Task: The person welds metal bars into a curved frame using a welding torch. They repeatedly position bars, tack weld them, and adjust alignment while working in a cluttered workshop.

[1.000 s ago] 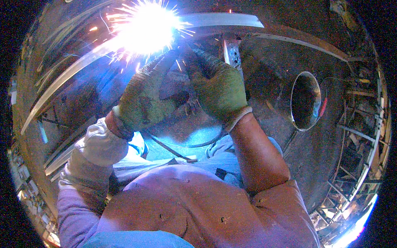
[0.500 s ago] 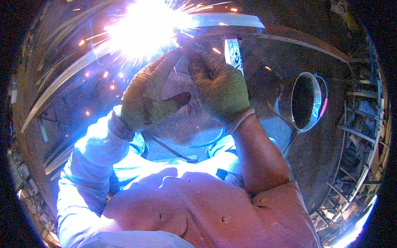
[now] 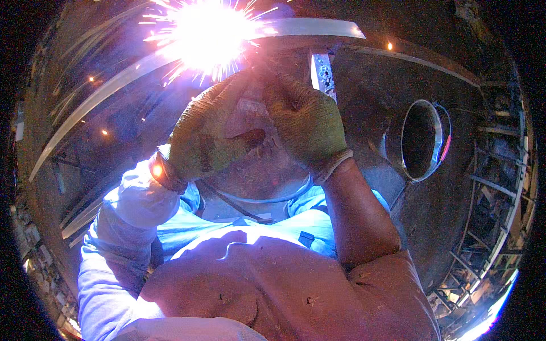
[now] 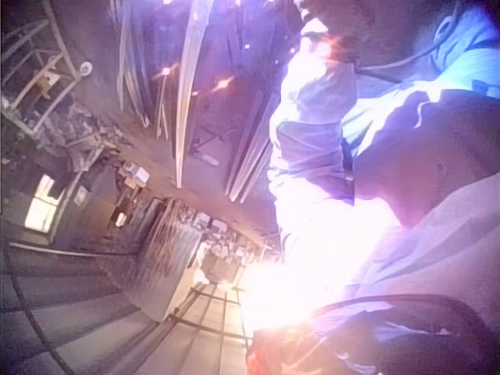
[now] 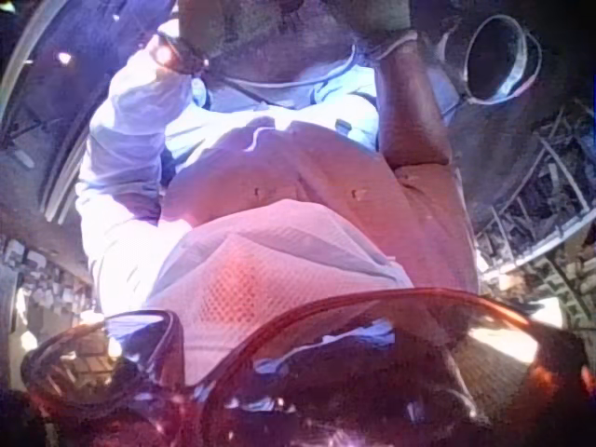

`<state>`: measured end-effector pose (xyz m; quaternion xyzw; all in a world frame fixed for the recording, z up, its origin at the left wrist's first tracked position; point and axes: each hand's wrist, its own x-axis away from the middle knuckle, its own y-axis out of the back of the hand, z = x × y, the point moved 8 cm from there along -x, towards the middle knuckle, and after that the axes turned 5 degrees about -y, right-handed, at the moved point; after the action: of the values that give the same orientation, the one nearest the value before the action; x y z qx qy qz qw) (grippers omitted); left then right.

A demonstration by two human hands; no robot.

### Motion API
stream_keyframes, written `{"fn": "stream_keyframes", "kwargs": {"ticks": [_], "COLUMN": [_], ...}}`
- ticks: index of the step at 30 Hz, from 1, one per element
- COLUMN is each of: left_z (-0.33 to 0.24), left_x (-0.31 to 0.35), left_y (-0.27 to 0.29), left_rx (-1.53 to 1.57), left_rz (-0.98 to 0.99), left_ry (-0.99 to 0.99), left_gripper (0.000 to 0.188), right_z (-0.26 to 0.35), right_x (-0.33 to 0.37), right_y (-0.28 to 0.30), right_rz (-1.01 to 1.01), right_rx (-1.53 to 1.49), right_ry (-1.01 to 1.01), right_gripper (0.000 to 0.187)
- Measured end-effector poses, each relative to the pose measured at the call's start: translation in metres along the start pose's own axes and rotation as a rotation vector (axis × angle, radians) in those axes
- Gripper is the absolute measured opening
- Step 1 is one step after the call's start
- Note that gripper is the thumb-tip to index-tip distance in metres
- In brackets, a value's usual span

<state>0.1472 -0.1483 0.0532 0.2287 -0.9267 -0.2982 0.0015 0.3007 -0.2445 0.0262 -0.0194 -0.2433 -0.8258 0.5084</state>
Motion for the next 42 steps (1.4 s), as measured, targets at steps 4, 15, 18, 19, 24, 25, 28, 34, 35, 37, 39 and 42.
{"fn": "stream_keyframes", "kwargs": {"ticks": [4, 15, 18, 19, 24, 25, 28, 34, 35, 37, 39, 42], "left_z": [-0.005, -0.007, -0.010, -0.011, -0.006, -0.007, -0.012, -0.012, -0.017, -0.010, -0.002, 0.002], "left_x": [0.002, 0.003, 0.005, 0.006, 0.003, 0.004, 0.003, 0.004, 0.003, -0.003, 0.001, 0.004], "left_y": [0.001, 0.000, 0.003, 0.004, 0.001, 0.002, 0.002, 0.000, 0.002, -0.001, -0.006, -0.008], "left_rx": [-0.041, -0.141, -0.212, -0.250, -0.117, -0.133, -0.113, -0.193, -0.205, -0.111, -0.020, -0.014], "left_rz": [-0.071, -0.078, -0.094, -0.104, -0.071, -0.091, -0.095, -0.103, -0.128, 0.031, -0.019, -0.031], "left_ry": [-0.096, -0.189, -0.174, -0.166, -0.146, -0.170, -0.221, -0.257, -0.282, -0.109, -0.119, -0.122], "left_gripper": [0.100, 0.101, 0.099, 0.099, 0.099, 0.098, 0.096, 0.097, 0.097, 0.091, 0.084, 0.079], "right_z": [-0.009, 0.002, 0.011, 0.011, 0.005, 0.004, 0.001, -0.007, -0.009, -0.010, -0.008, -0.013], "right_x": [-0.003, 0.004, 0.005, 0.005, 0.003, 0.002, 0.002, 0.003, 0.002, 0.001, 0.001, 0.001], "right_y": [-0.002, -0.003, -0.005, -0.004, -0.001, -0.002, -0.001, -0.003, -0.001, 0.001, 0.001, 0.001], "right_rz": [-0.018, 0.020, 0.036, 0.050, 0.001, 0.008, 0.009, 0.027, 0.031, 0.033, 0.029, 0.008], "right_rx": [-0.001, 0.018, -0.039, -0.041, 0.063, 0.060, 0.019, 0.002, 0.044, 0.083, 0.083, 0.103], "right_ry": [0.012, -0.069, 0.021, 0.014, 0.001, -0.017, -0.042, -0.018, -0.003, 0.009, 0.008, -0.041], "right_gripper": [0.035, 0.038, 0.037, 0.037, 0.037, 0.037, 0.038, 0.040, 0.040, 0.040, 0.041, 0.043]}}
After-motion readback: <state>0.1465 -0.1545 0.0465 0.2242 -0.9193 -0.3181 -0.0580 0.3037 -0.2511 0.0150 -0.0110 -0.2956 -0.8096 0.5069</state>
